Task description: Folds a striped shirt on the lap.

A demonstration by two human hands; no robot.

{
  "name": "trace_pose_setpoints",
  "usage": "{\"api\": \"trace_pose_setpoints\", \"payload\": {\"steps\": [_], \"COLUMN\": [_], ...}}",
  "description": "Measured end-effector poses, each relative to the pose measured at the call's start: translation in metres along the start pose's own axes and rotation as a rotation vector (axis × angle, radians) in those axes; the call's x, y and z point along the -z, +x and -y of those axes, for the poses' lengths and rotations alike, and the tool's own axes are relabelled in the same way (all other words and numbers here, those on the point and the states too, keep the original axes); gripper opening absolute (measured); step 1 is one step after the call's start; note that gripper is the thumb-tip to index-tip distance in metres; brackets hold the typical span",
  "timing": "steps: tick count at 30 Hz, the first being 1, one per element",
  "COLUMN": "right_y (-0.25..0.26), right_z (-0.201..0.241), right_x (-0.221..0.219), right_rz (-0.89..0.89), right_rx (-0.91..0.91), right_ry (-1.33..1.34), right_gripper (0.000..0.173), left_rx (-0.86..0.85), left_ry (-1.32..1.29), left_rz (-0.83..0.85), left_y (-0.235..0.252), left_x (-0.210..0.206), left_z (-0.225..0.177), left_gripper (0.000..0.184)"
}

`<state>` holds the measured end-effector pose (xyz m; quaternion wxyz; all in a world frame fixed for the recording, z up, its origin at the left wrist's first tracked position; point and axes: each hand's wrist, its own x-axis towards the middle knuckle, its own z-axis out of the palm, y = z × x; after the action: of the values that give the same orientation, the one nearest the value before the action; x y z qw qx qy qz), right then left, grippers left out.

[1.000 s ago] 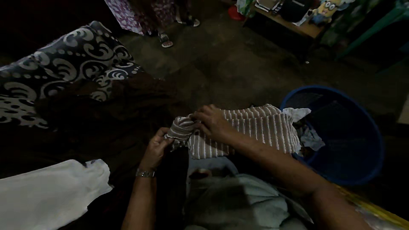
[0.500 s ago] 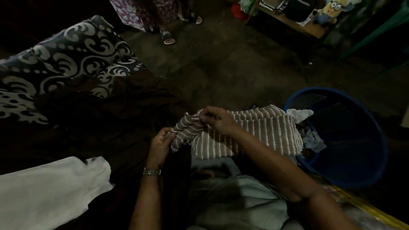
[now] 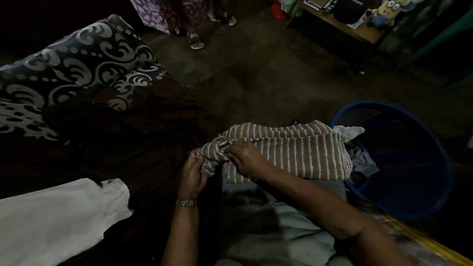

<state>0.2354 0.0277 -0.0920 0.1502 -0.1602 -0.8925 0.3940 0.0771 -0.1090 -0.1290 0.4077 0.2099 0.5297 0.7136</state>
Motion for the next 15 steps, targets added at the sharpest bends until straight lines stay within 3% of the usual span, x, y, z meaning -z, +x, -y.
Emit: {"api": "trace_pose_setpoints", "payload": {"steps": [6,10,15], "right_y": [0.007,0.007,0.009], "right_z": [0.010,0.015,0.028], "right_x": [-0.003,0.002,0.011], "right_rz": [0.014,0.045,0.024], "right_rx": [-0.192,-0.226,-0.307], "right_ry": [0.233,0.401,0.497], "right_gripper": [0.041,0.048,0.040], "left_rx": [-0.080,-0.077,-0.162], "left_ry": [0.163,0.456,0.510], "left_rz": [0.085,0.107,0.160], "left_y": [-0.006,-0.014,-0.014], "left_x": [-0.001,-0.006,-0.011], "left_z": [-0.006,-0.016,-0.016], "left_gripper": [0.021,0.020,0.022]}}
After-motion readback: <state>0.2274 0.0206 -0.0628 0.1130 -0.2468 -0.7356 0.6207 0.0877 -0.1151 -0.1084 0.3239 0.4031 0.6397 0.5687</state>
